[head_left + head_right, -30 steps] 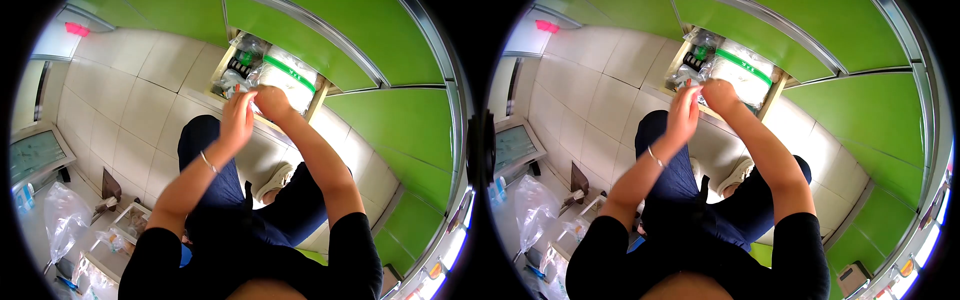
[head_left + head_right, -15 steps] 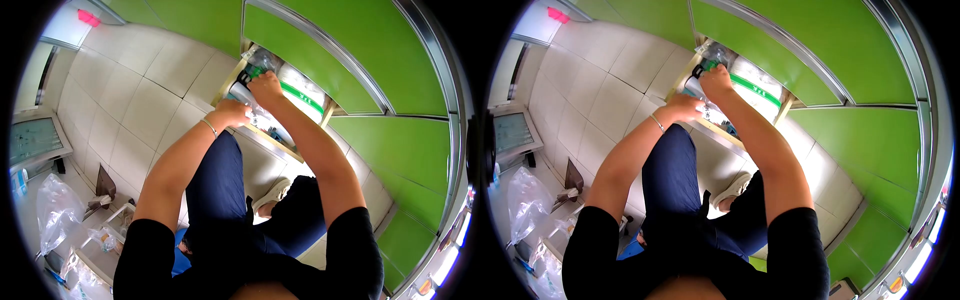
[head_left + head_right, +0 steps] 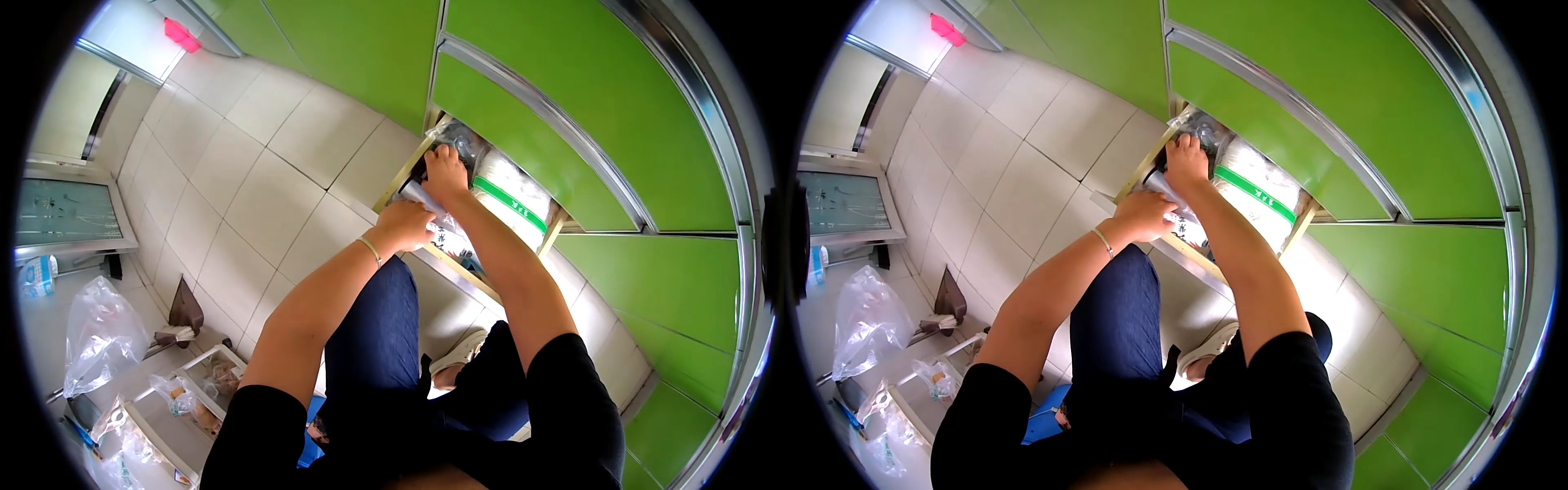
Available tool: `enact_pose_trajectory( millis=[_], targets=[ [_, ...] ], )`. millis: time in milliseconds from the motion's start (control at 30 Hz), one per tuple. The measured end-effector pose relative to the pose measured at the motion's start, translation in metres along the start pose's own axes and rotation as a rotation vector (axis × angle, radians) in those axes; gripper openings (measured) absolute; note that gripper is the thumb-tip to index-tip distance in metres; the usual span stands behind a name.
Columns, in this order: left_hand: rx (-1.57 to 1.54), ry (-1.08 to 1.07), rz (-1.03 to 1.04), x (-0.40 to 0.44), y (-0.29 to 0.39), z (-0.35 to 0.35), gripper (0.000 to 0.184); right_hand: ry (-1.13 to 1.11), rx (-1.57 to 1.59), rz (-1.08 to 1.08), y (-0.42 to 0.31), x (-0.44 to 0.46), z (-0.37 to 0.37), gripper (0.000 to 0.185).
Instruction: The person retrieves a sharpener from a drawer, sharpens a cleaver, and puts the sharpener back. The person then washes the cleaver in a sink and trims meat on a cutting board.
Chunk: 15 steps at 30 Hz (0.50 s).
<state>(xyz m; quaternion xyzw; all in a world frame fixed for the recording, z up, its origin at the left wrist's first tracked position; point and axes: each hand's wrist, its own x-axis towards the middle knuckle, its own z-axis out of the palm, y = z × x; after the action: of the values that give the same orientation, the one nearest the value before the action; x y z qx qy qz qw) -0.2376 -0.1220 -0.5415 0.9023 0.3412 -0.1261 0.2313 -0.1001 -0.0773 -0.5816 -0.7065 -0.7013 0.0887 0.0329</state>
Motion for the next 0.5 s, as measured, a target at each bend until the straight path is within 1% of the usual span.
enact_pose_trajectory(
  millis=[33, 67, 100, 133, 167, 200, 233, 267, 300, 333, 400, 433, 467, 500],
  targets=[
    [0.039, 0.091, 0.046, 0.001, -0.001, 0.0, 0.035, 0.047, 0.047, -0.04, 0.002, -0.006, -0.002, 0.041],
    [0.043, 0.099, 0.053, 0.004, -0.004, -0.002, 0.035, 0.097, 0.093, -0.079, 0.004, -0.01, -0.005, 0.042],
    [0.084, 0.071, 0.041, 0.002, -0.003, -0.006, 0.035, 0.112, 0.142, -0.06, 0.001, -0.016, -0.009, 0.042],
    [0.12, 0.038, 0.029, -0.001, 0.001, -0.006, 0.034, 0.071, 0.157, -0.065, 0.0, -0.025, -0.013, 0.042],
    [0.138, 0.047, 0.062, 0.001, -0.003, -0.001, 0.034, 0.086, 0.199, -0.094, -0.003, -0.033, -0.018, 0.042],
    [0.14, 0.05, 0.069, 0.001, -0.002, -0.001, 0.034, 0.104, 0.241, -0.124, -0.003, -0.039, -0.024, 0.043],
    [0.084, 0.01, 0.026, 0.002, 0.0, -0.001, 0.033, 0.109, 0.236, -0.117, -0.003, -0.047, -0.038, 0.043],
    [0.03, -0.032, -0.017, 0.001, 0.002, -0.003, 0.033, 0.239, 0.372, -0.19, -0.005, -0.056, -0.053, 0.045],
    [0.079, -0.043, -0.008, 0.0, 0.003, -0.006, 0.036, 0.37, 0.506, -0.266, -0.007, -0.063, -0.07, 0.047],
    [0.08, -0.042, -0.002, 0.0, 0.004, -0.006, 0.036, 0.452, 0.602, -0.264, -0.008, -0.071, -0.086, 0.053],
    [0.017, -0.054, -0.026, 0.003, 0.002, -0.002, 0.044, 0.54, 0.742, -0.176, -0.001, -0.08, -0.112, 0.052],
    [-0.012, -0.015, 0.038, 0.002, -0.003, -0.003, 0.061, 0.547, 0.859, -0.107, 0.004, -0.081, -0.127, 0.052],
    [-0.008, -0.015, 0.049, -0.002, -0.008, -0.004, 0.061, 0.555, 0.975, -0.034, 0.007, -0.083, -0.144, 0.052],
    [-0.011, -0.058, 0.141, -0.004, -0.01, -0.015, 0.067, 0.571, 1.155, -0.038, 0.007, -0.086, -0.167, 0.049]
  ],
)
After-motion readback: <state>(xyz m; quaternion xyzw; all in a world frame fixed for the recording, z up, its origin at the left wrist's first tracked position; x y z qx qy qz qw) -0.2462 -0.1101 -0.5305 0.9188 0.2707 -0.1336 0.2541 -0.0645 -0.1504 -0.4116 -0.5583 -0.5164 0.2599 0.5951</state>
